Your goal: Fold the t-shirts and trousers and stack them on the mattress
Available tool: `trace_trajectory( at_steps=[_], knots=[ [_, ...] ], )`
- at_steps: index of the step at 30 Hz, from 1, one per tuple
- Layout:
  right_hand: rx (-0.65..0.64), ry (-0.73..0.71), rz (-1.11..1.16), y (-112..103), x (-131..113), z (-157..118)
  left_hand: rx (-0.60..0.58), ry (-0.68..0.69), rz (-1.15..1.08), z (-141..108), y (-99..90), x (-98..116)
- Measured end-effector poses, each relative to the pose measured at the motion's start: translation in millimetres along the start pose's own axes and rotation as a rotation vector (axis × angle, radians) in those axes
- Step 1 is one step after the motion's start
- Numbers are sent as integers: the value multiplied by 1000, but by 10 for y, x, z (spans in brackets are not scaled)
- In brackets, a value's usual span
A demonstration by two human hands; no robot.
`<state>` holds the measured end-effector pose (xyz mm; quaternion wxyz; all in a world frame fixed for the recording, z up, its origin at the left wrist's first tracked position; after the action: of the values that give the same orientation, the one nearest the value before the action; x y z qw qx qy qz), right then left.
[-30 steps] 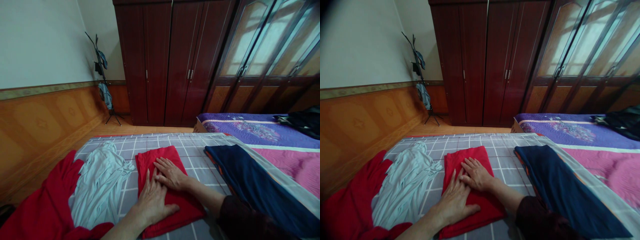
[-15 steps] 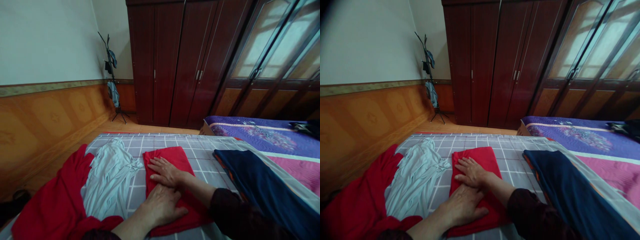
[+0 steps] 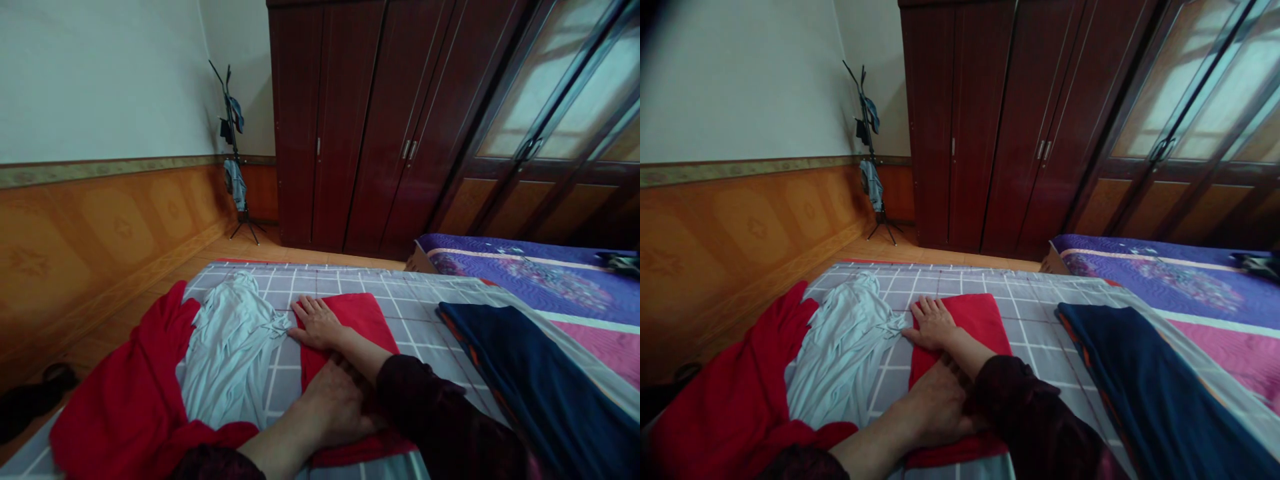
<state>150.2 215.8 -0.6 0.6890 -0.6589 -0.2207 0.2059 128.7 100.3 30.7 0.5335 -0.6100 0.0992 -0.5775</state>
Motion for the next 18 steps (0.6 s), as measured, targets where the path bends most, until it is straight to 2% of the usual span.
trace_trajectory(
  at_steps=[4,7,9,12,16,18],
  knots=[
    [31,60,4,-48,21,111,7,33,37,5,3,31],
    [102,70,26,-90,1,-52,-20,-19,50,-8,36,-11],
    [133,87,38,-82,88,-228,-42,-54,68,-20,67,-55],
    [101,172,11,-23,475,-465,-71,-78,107,-38,117,-115],
    [79,405,-32,15,1143,-687,-106,-99,145,-60,170,-168],
    [84,488,-53,17,1291,-800,-109,-105,153,-68,181,-180]
  ],
)
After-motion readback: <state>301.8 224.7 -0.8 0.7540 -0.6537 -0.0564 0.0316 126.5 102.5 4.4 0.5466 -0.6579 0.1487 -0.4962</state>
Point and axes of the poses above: each hand's wrist, its own z-axis towards the middle knuckle, its own y-axis out of the palm, x = y × z, the point moved 3 cm from there along z, towards the middle knuckle, and after that the axes turned 12 degrees about -z, right-handed, at the moved point
